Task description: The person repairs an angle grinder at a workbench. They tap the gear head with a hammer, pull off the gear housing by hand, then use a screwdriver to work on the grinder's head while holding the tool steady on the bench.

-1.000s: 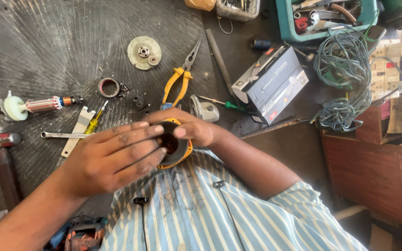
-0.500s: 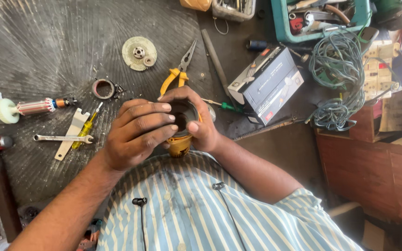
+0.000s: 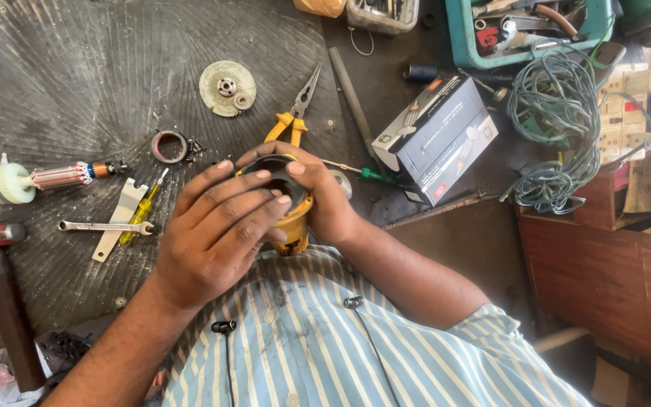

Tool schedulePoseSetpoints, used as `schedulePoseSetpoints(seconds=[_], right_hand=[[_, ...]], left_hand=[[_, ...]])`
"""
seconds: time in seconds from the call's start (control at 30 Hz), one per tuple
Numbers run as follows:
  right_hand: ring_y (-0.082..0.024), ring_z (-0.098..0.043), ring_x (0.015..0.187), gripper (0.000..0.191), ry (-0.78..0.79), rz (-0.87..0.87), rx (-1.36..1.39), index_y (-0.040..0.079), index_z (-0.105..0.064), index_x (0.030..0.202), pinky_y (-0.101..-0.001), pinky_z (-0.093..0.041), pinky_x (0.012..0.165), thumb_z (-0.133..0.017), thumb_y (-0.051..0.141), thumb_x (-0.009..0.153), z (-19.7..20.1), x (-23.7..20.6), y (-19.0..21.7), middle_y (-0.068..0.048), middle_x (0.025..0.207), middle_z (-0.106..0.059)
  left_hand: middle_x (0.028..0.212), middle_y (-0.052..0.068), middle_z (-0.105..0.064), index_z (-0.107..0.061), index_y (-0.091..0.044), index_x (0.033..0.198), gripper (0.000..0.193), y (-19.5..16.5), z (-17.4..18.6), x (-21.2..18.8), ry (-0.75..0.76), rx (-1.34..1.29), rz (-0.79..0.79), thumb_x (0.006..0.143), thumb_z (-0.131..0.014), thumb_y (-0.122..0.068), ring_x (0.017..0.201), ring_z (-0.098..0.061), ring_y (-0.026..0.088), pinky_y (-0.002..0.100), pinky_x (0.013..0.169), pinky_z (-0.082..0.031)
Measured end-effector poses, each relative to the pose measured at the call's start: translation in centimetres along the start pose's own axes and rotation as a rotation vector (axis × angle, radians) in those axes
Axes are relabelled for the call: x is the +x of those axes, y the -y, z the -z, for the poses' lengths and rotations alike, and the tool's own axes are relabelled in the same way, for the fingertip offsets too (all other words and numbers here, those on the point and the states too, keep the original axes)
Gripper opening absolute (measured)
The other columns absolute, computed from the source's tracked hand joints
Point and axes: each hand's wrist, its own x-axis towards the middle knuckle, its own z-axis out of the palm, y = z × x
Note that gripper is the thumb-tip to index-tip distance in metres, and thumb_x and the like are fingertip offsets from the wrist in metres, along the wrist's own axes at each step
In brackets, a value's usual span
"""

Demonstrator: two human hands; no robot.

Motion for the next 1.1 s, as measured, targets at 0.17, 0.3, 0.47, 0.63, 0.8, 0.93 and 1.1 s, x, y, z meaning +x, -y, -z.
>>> schedulePoseSetpoints(seconds=[0.17, 0.3, 0.47, 0.63, 0.8, 0.93, 1.1], right_hand=[[-0.019, -0.056, 0.106, 0.059, -0.066, -0.004, -0.016, 0.000, -0.042, 0.137, -0.0339, -0.049, 0.096, -0.050, 0.043, 0.098, -0.8, -0.4, -0.6, -0.012, 0.118, -0.057], [-0.017, -0.057, 0.113, 0.056, 0.016, 0.013, 0.018, 0.001, -0.044, 0.138, -0.0314, -0.048, 0.102, -0.047, 0.042, 0.100, -0.5, -0.5, 0.2, -0.010, 0.124, -0.055], [-0.021, -0.065, 0.103, 0.042, 0.041, -0.212, 0.169, 0.000, -0.054, 0.122, -0.0348, -0.054, 0.093, -0.041, 0.034, 0.102, 0.3, -1.0, 0.5, -0.014, 0.113, -0.063], [-0.022, -0.065, 0.096, 0.036, 0.157, -0.229, 0.379, -0.002, -0.059, 0.107, -0.0371, -0.054, 0.087, -0.043, 0.030, 0.112, 0.6, -1.4, -0.1, -0.013, 0.100, -0.065], [-0.023, -0.064, 0.100, 0.041, -0.008, -0.312, 0.350, 0.000, -0.058, 0.119, -0.0379, -0.054, 0.091, -0.040, 0.035, 0.108, 0.7, -1.0, -0.7, -0.013, 0.109, -0.064], [-0.021, -0.062, 0.117, 0.068, 0.026, -0.056, 0.270, -0.001, -0.053, 0.131, -0.0350, -0.052, 0.106, -0.048, 0.061, 0.102, 1.0, -1.3, -1.4, -0.014, 0.124, -0.061], [-0.021, -0.057, 0.125, 0.091, -0.025, 0.393, -0.372, 0.007, -0.038, 0.147, -0.0358, -0.047, 0.110, -0.088, 0.049, 0.083, 1.6, -2.4, -2.9, -0.010, 0.134, -0.051]], left_hand=[[0.116, 0.003, -0.069, -0.067, -0.009, 0.117, 0.025, 0.3, -1.1, -1.1, -0.070, 0.039, 0.016, 0.094, -0.078, -0.010, 0.120, -0.067, 0.024, 0.045, 0.103, -0.045], [0.117, 0.002, -0.072, -0.067, -0.010, 0.115, 0.029, 1.0, -0.6, -1.1, -0.039, -0.063, -0.020, 0.091, -0.082, -0.018, 0.119, -0.069, 0.022, 0.042, 0.103, -0.049], [0.120, 0.010, -0.068, -0.063, -0.007, 0.113, 0.043, 2.5, 0.3, -0.9, -0.066, -0.338, -0.025, 0.084, -0.085, -0.032, 0.117, -0.068, 0.029, 0.044, 0.108, -0.059], [0.112, 0.009, -0.069, -0.065, -0.006, 0.105, 0.045, 2.0, -0.9, -1.0, -0.128, -0.336, -0.106, 0.077, -0.089, -0.032, 0.111, -0.070, 0.030, 0.042, 0.099, -0.061], [0.115, 0.008, -0.069, -0.064, -0.007, 0.107, 0.047, 1.7, -1.5, -1.6, -0.126, -0.319, -0.027, 0.077, -0.090, -0.032, 0.115, -0.070, 0.028, 0.040, 0.102, -0.061], [0.147, 0.010, -0.055, -0.049, -0.009, 0.140, 0.071, 1.8, -3.7, -2.5, -0.240, -0.701, 0.246, 0.087, -0.085, -0.038, 0.138, -0.056, 0.025, 0.038, 0.118, -0.052], [0.168, 0.012, -0.029, -0.017, -0.010, 0.163, 0.108, 2.1, -6.7, -4.5, -0.117, -1.240, 0.632, 0.087, -0.084, -0.049, 0.157, -0.033, 0.024, 0.039, 0.129, -0.032]])
